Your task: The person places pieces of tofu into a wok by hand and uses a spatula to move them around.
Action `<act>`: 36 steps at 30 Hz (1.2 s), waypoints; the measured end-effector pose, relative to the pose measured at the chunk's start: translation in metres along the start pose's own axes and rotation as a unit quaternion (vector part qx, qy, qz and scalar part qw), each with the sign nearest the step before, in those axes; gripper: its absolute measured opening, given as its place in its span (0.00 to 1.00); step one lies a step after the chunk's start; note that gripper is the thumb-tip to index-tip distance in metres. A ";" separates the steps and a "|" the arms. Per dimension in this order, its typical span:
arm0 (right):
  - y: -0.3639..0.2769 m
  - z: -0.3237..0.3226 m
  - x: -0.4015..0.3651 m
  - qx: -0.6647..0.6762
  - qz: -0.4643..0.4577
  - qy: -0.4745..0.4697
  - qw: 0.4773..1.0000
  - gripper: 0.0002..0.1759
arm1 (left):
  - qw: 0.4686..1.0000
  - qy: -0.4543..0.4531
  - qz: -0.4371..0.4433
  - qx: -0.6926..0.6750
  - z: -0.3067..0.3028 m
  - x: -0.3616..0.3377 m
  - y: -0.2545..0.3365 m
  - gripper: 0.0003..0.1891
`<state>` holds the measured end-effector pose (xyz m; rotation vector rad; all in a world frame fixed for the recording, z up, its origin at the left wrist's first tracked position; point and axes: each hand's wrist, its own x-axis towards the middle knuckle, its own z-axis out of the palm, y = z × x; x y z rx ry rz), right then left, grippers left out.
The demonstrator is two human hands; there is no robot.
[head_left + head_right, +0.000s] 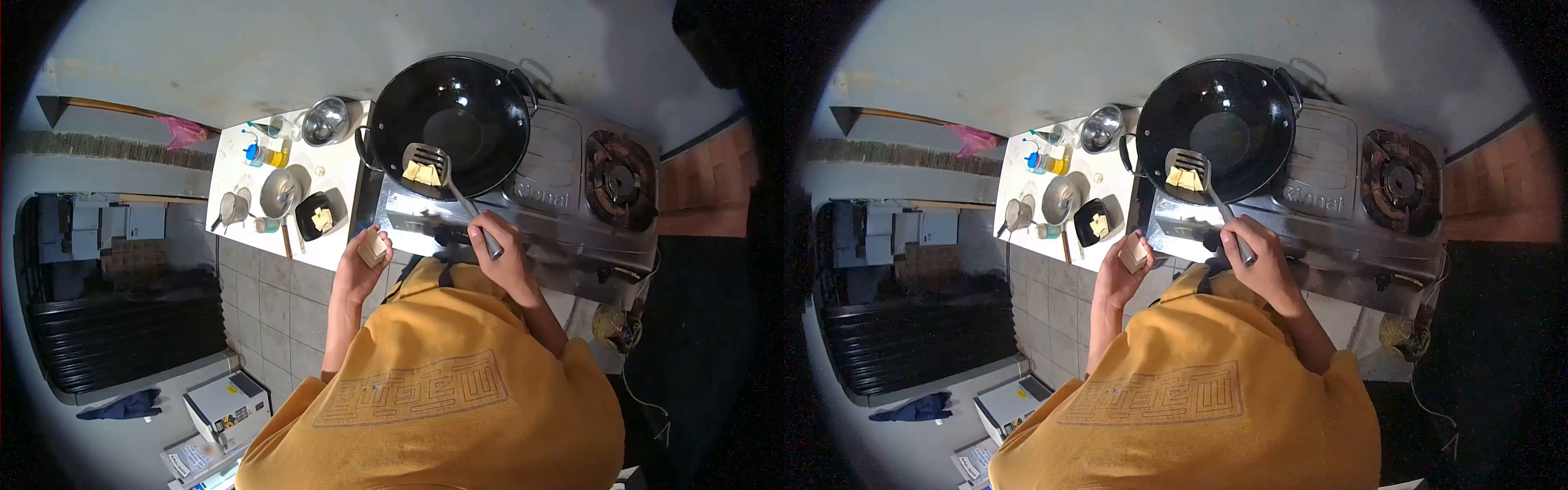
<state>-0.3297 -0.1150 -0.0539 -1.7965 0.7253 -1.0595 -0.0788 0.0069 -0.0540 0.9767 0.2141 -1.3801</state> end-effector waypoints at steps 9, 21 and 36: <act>-0.006 0.016 -0.014 -0.025 0.057 0.039 0.997 0.08 | 0.995 -0.086 -0.021 0.036 0.003 0.014 0.026 0.15; -0.002 0.036 -0.023 -0.013 0.134 0.057 0.989 0.11 | 0.995 -0.087 -0.041 -0.012 -0.066 0.013 0.013 0.16; -0.016 0.028 -0.020 -0.088 0.097 0.033 0.991 0.10 | 0.996 -0.083 -0.038 -0.011 -0.096 0.001 0.020 0.15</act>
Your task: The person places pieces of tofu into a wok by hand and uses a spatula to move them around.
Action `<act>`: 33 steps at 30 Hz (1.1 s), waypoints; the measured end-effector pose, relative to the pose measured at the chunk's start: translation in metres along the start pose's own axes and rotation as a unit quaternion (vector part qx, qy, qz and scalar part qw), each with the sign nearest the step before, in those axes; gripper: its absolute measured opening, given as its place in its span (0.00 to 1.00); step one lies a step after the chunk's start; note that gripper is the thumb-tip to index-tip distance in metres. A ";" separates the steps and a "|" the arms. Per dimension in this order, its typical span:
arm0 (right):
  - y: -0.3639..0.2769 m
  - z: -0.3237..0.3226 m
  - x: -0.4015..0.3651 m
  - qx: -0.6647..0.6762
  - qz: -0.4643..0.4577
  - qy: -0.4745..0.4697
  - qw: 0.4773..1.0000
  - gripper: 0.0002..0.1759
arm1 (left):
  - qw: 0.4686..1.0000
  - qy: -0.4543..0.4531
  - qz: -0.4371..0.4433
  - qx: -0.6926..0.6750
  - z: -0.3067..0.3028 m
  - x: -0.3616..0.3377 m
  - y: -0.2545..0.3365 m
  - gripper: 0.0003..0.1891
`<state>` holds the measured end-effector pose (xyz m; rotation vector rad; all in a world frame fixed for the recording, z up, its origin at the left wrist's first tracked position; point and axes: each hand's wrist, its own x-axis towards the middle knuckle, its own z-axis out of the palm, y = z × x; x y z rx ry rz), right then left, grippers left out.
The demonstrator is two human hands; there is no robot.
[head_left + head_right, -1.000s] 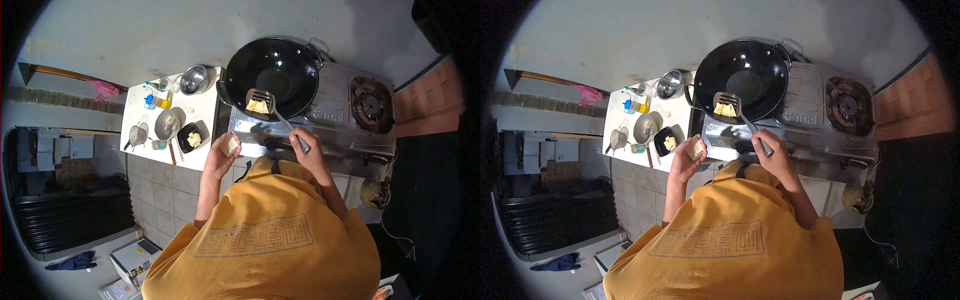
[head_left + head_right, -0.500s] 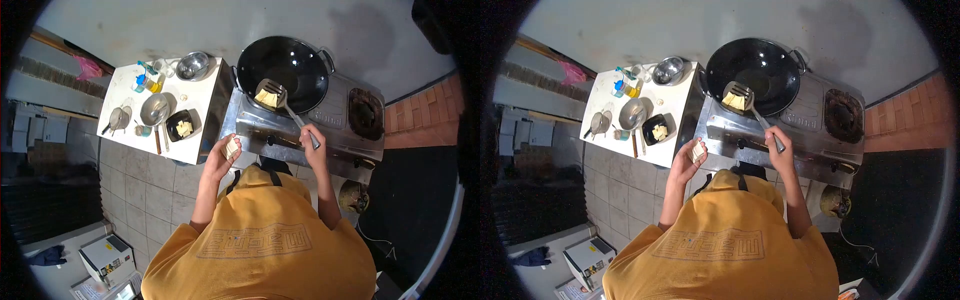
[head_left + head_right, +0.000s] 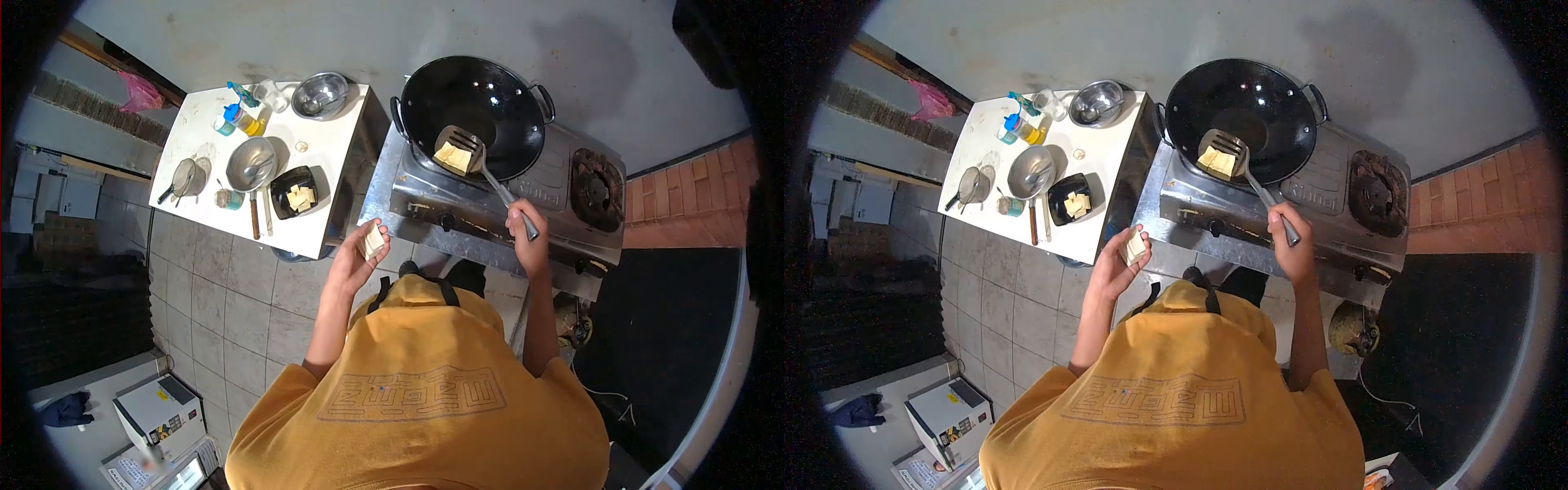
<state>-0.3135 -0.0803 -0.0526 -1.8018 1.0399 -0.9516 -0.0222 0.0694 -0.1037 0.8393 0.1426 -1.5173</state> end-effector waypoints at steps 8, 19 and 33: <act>0.004 0.003 -0.003 0.003 -0.033 0.002 0.999 0.14 | 1.000 -0.009 -0.001 0.016 0.023 0.009 -0.003 0.16; 0.002 -0.013 0.005 0.042 -0.002 -0.023 0.999 0.10 | 0.998 -0.047 -0.013 0.035 0.048 0.024 -0.006 0.16; -0.001 -0.001 0.004 0.023 0.000 -0.011 1.000 0.10 | 0.998 -0.031 -0.023 0.056 0.045 0.026 0.001 0.15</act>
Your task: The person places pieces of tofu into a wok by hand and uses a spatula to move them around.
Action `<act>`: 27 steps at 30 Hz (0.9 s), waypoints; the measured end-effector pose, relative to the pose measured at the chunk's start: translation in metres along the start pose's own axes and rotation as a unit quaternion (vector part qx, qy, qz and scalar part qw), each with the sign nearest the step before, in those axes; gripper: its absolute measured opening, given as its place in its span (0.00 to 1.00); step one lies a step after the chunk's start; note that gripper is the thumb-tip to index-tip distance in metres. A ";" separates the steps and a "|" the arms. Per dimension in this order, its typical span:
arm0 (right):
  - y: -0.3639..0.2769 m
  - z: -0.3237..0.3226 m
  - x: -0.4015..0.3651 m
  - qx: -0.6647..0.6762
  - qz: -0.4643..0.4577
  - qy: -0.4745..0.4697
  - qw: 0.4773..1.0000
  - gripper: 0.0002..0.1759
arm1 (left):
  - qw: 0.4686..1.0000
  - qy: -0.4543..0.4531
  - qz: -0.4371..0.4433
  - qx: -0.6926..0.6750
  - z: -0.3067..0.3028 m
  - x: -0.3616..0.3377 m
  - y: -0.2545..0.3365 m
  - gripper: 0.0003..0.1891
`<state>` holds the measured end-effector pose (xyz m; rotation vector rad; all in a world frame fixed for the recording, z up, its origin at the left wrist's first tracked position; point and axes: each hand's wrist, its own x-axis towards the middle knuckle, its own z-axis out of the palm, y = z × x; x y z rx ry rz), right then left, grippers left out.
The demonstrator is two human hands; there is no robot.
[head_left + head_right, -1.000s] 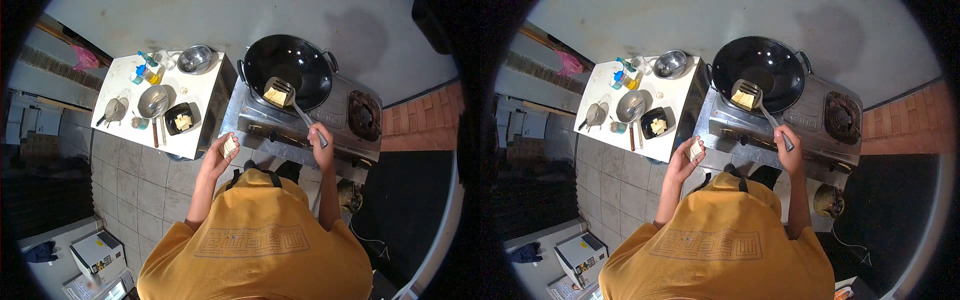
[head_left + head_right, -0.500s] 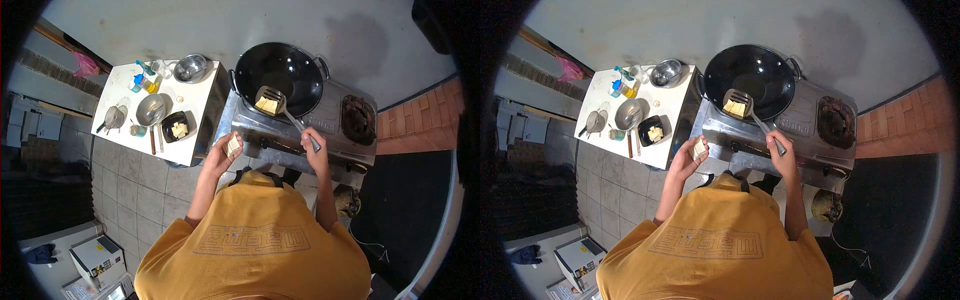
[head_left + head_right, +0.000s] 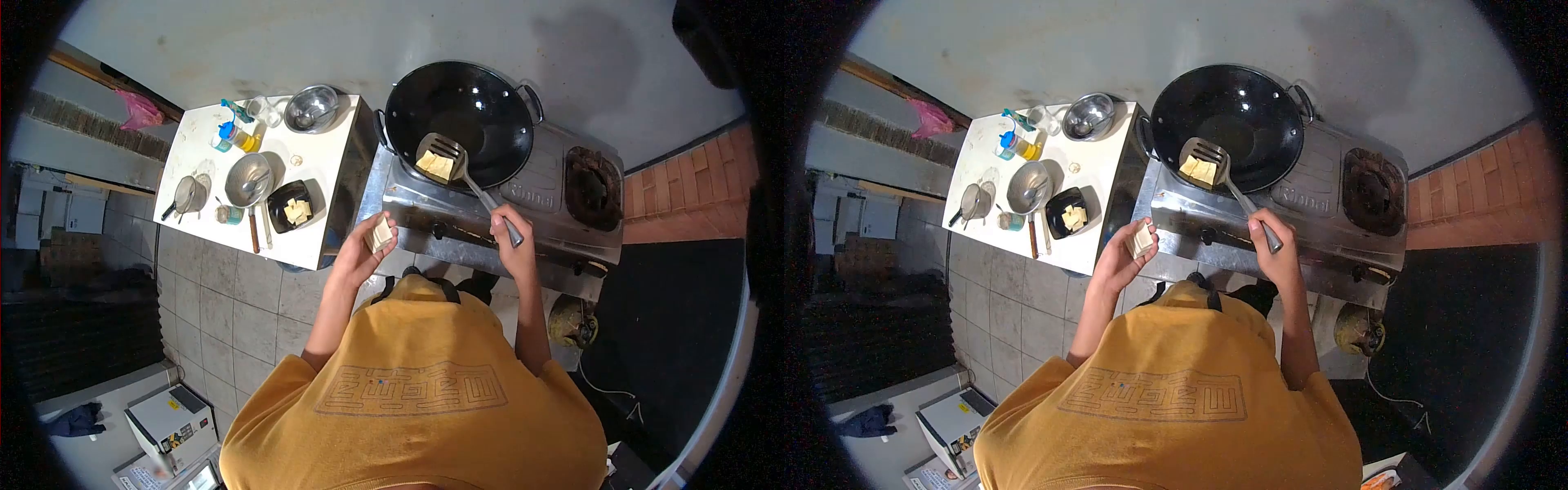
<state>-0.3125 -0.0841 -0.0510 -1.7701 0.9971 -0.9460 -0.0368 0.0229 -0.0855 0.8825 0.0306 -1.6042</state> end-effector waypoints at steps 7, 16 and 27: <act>0.008 0.010 0.002 0.022 0.000 0.020 1.000 0.14 | 1.000 0.004 0.007 -0.003 -0.007 0.001 0.003 0.16; 0.003 -0.014 0.003 0.026 0.052 -0.012 0.998 0.12 | 1.000 -0.004 -0.009 0.008 0.001 0.008 0.000 0.14; -0.031 -0.064 0.023 -0.087 -0.030 -0.129 0.987 0.08 | 1.000 -0.003 0.004 -0.002 0.008 0.013 -0.006 0.16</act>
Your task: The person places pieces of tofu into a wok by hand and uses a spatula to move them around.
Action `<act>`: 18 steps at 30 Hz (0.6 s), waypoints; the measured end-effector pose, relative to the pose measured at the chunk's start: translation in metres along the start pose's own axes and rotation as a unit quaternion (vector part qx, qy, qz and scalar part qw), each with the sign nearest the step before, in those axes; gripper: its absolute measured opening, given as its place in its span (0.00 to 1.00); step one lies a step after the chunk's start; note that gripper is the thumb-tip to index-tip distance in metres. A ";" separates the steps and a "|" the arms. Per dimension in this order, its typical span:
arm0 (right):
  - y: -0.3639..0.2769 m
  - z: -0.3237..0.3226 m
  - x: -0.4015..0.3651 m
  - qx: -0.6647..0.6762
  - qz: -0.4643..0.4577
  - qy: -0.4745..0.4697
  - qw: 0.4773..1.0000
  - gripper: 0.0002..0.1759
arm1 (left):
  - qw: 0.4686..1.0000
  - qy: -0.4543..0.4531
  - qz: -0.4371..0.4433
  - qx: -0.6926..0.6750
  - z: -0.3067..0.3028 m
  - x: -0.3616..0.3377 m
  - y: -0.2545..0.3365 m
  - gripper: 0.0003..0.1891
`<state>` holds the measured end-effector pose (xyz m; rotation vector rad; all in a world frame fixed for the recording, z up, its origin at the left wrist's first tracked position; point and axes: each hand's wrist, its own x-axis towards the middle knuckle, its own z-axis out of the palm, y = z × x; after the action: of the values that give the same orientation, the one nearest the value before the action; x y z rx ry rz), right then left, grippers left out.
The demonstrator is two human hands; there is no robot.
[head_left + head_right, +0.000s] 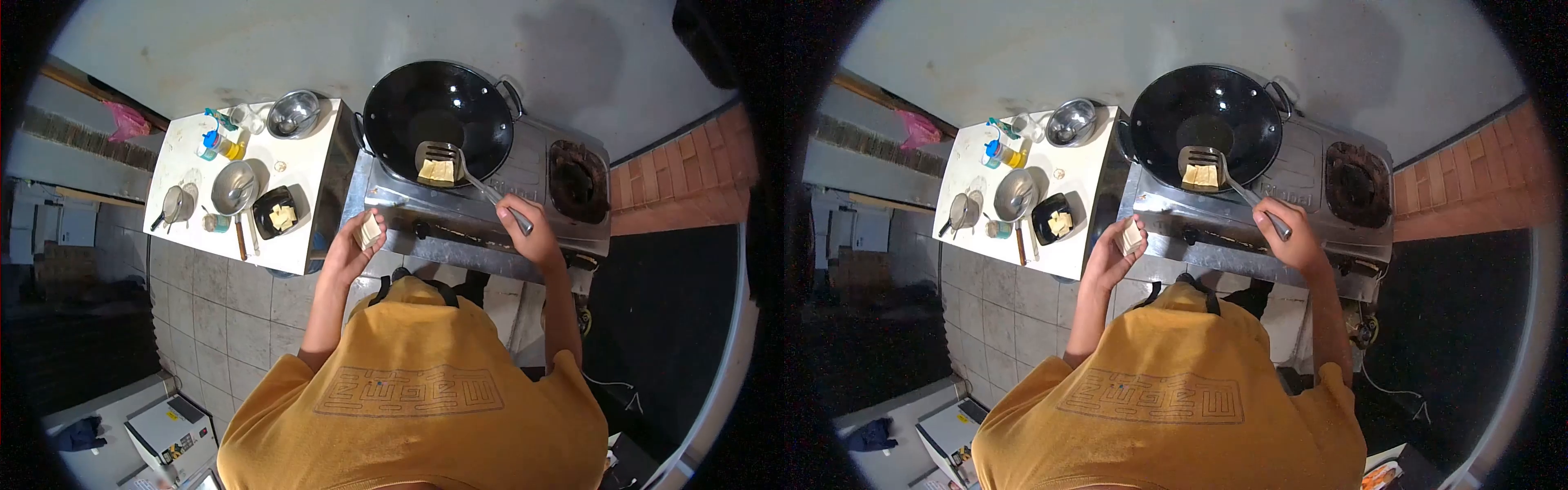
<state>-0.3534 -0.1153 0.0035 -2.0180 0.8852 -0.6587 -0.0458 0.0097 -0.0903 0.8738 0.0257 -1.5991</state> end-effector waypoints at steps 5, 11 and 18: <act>-0.002 -0.019 0.007 -0.034 -0.001 -0.034 0.999 0.07 | 0.998 0.015 0.042 -0.032 -0.008 -0.003 0.005 0.15; 0.008 -0.040 0.015 -0.042 0.004 -0.077 0.996 0.08 | 0.992 0.030 0.098 -0.079 -0.022 -0.013 0.000 0.15; 0.011 -0.064 0.028 -0.035 -0.014 -0.114 0.993 0.09 | 0.980 0.030 0.130 -0.148 -0.014 -0.017 -0.026 0.15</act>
<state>-0.3847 -0.1718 0.0320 -2.1220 0.7555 -0.4069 -0.0615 0.0370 -0.1025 0.6631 0.1817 -1.2839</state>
